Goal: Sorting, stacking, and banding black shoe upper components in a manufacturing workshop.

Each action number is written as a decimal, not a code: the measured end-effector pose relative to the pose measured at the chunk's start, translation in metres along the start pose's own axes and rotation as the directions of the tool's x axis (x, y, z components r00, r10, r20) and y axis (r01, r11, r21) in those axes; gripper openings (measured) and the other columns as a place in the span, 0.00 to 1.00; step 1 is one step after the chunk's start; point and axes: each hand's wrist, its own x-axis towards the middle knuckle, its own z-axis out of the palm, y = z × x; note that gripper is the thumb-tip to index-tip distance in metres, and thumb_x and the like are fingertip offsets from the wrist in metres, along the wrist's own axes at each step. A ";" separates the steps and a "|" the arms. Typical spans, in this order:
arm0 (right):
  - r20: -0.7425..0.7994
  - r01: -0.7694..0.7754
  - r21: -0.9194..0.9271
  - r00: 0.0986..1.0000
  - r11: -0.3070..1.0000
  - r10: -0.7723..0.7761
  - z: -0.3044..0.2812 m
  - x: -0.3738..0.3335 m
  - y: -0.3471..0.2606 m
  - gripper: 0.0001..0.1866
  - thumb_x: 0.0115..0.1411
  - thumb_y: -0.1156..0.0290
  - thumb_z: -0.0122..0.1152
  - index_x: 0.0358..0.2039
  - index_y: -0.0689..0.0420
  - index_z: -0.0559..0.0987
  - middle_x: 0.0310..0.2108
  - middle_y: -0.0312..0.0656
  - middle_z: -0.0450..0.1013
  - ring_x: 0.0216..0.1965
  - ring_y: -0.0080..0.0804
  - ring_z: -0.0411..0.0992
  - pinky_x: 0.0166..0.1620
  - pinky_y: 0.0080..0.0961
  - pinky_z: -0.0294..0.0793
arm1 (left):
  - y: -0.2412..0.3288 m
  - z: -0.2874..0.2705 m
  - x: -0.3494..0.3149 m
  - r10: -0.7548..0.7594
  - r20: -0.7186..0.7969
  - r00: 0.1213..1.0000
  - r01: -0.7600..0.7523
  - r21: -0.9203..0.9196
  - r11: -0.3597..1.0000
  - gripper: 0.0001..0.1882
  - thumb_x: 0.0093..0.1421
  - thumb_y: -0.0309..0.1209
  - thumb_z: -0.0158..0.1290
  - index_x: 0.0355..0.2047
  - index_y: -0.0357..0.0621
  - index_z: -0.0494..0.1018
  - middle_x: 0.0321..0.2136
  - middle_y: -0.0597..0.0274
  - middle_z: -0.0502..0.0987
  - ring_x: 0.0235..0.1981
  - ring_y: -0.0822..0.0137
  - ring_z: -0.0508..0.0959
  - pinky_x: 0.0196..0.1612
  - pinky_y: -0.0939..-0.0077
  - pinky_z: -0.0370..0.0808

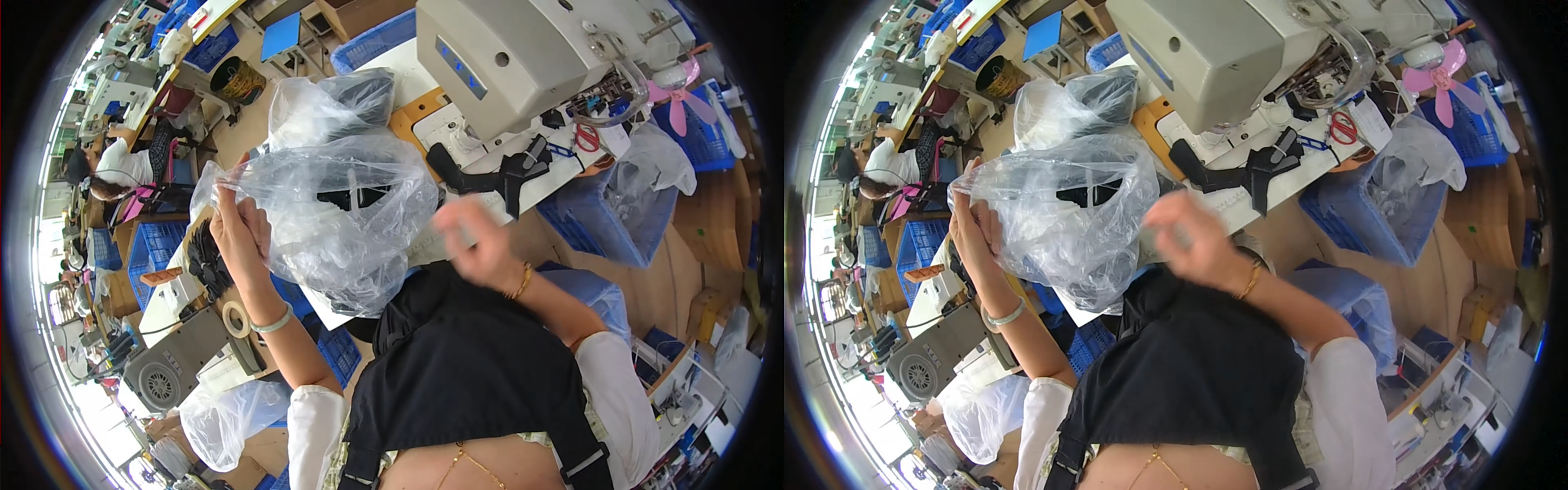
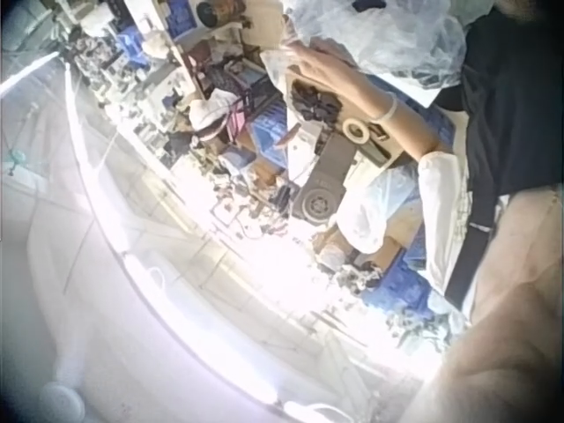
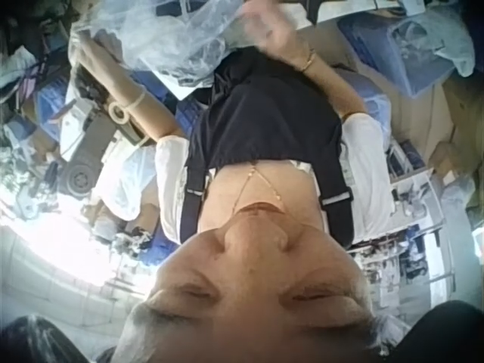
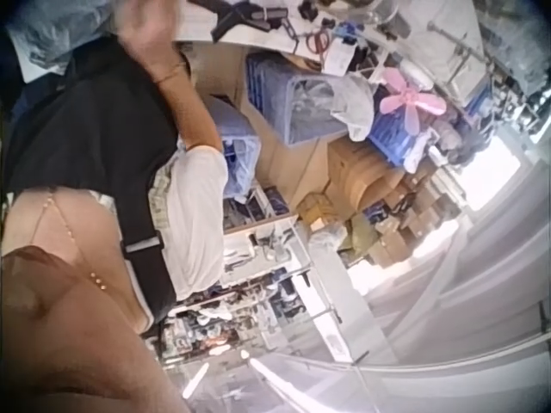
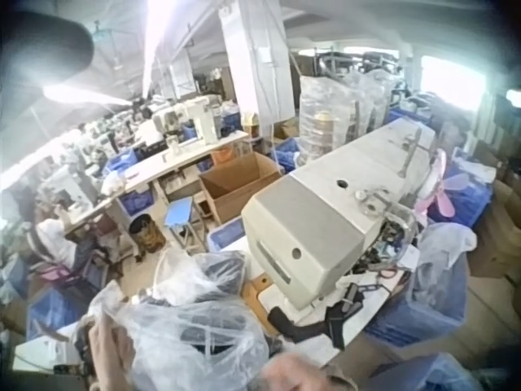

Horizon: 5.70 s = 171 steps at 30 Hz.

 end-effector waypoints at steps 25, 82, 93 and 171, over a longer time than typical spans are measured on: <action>0.304 -0.412 -0.630 0.649 0.659 0.697 0.112 0.054 0.115 0.54 0.42 0.51 0.65 0.62 0.66 0.48 0.51 0.65 0.63 0.50 0.58 0.65 0.51 0.43 0.67 | 0.012 0.042 -0.035 0.060 0.256 0.965 -0.116 0.207 0.971 0.22 0.69 0.38 0.35 0.52 0.36 0.69 0.10 0.81 0.54 0.11 0.87 0.52 0.15 0.88 0.49; 0.457 -0.748 0.252 0.651 0.614 0.606 0.018 0.037 0.025 0.35 0.52 0.59 0.62 0.57 0.61 0.62 0.47 0.45 0.70 0.49 0.34 0.69 0.52 0.27 0.66 | -0.070 0.054 -0.094 -0.169 0.298 0.940 0.151 0.082 0.985 0.11 0.57 0.22 0.52 0.41 0.41 0.68 0.35 0.65 0.73 0.35 0.75 0.72 0.38 0.78 0.72; 0.829 -0.831 0.347 0.056 -0.434 0.556 -0.050 0.029 -0.027 0.10 0.55 0.67 0.58 0.38 0.54 0.75 0.37 0.34 0.74 0.41 0.24 0.72 0.47 0.26 0.71 | 0.042 0.025 -0.126 0.179 0.756 0.629 -0.677 0.420 0.605 0.34 0.41 0.18 0.58 0.53 0.38 0.65 0.54 0.50 0.66 0.56 0.55 0.67 0.54 0.64 0.68; 0.698 -0.715 0.182 0.578 0.676 0.424 0.028 0.075 0.002 0.31 0.44 0.72 0.71 0.47 0.66 0.67 0.39 0.36 0.70 0.39 0.22 0.67 0.45 0.20 0.67 | -0.141 -0.032 -0.093 -0.514 0.210 0.832 0.534 -0.556 0.637 0.26 0.54 0.40 0.55 0.42 0.26 0.69 0.36 0.50 0.75 0.38 0.60 0.76 0.48 0.67 0.73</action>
